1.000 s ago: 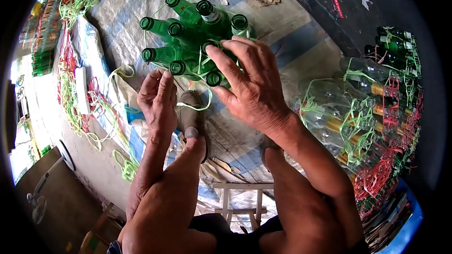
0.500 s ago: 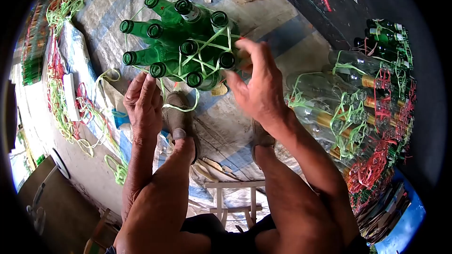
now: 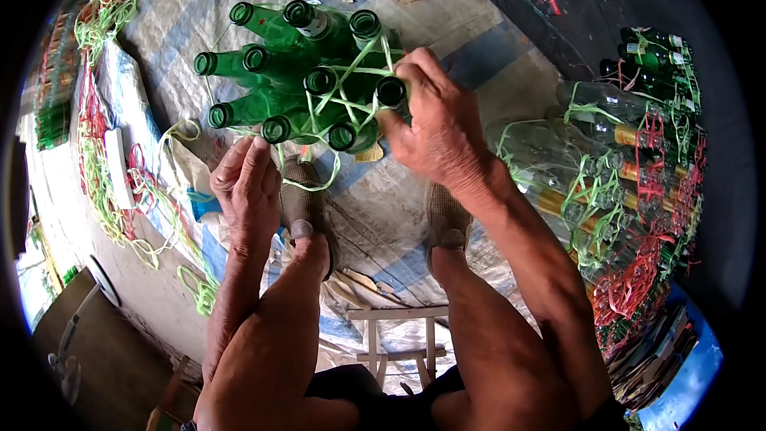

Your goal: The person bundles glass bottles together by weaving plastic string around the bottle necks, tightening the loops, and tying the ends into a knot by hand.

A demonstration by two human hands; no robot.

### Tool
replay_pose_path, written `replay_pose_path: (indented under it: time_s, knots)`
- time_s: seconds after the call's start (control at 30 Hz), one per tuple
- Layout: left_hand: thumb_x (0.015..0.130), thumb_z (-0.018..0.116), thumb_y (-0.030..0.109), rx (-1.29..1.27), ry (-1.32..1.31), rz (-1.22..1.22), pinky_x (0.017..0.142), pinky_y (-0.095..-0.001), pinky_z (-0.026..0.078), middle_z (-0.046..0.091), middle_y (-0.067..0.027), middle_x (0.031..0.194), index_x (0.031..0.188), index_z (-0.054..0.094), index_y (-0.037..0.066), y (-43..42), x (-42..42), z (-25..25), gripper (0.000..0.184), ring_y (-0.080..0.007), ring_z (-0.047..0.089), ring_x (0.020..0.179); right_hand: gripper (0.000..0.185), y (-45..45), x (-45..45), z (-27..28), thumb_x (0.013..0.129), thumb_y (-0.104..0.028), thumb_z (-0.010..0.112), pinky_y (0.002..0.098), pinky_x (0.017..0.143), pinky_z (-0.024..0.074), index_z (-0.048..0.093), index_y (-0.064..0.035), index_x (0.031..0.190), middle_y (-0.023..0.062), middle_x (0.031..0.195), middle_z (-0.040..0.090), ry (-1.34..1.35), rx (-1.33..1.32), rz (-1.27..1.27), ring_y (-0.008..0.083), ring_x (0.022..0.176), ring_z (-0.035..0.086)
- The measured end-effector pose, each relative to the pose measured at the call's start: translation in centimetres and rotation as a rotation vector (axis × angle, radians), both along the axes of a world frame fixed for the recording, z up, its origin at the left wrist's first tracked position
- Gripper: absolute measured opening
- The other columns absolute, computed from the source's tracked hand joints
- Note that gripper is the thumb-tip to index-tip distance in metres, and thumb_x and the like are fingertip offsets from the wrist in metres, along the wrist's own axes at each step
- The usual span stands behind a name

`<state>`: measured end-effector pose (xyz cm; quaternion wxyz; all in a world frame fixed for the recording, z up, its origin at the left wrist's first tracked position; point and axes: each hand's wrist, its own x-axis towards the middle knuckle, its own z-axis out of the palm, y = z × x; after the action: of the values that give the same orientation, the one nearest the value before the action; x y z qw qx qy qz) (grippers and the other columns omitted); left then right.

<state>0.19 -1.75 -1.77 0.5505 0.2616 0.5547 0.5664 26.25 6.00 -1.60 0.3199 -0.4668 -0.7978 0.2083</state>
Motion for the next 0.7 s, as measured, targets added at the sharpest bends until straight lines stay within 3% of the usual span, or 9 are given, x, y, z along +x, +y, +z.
replay_pose_path:
  time_s: [0.23, 0.5, 0.7]
  knots:
    - [0.100, 0.076, 0.010, -0.059, 0.059, -0.091, 0.060, -0.0170, 0.039, 0.063, 0.0054, 0.078, 0.116, 0.078, -0.003, -0.7, 1.4, 0.0, 0.021, -0.0019, 0.052, 0.068, 0.040, 2.0, 2.0, 1.4, 0.077, 0.000, 0.073, 0.0458, 0.088, 0.0536, 0.057, 0.0040, 0.114, 0.0194, 0.110, 0.060, -0.074, -0.079, 0.060, 0.0431, 0.103, 0.064]
    - [0.100, 0.076, 0.013, -0.034, -0.017, -0.151, 0.060, -0.0200, 0.042, 0.064, 0.0035, 0.077, 0.111, 0.078, -0.004, -0.7, 1.1, 0.0, 0.020, -0.0038, 0.053, 0.067, 0.040, 1.4, 1.8, 2.4, 0.081, 0.002, 0.073, 0.0479, 0.086, 0.0519, 0.058, 0.0051, 0.118, 0.0205, 0.111, 0.059, -0.123, -0.170, -0.002, 0.0456, 0.102, 0.064]
    - [0.099, 0.078, 0.013, 0.003, 0.075, -0.153, 0.062, -0.0201, 0.043, 0.065, 0.0035, 0.078, 0.115, 0.079, -0.002, -0.7, 0.8, -1.0, 0.022, -0.0036, 0.053, 0.069, 0.035, 1.2, 1.5, 2.1, 0.084, 0.002, 0.072, 0.0489, 0.082, 0.0525, 0.059, 0.0048, 0.116, 0.0201, 0.109, 0.060, -0.057, -0.174, -0.013, 0.0454, 0.098, 0.065]
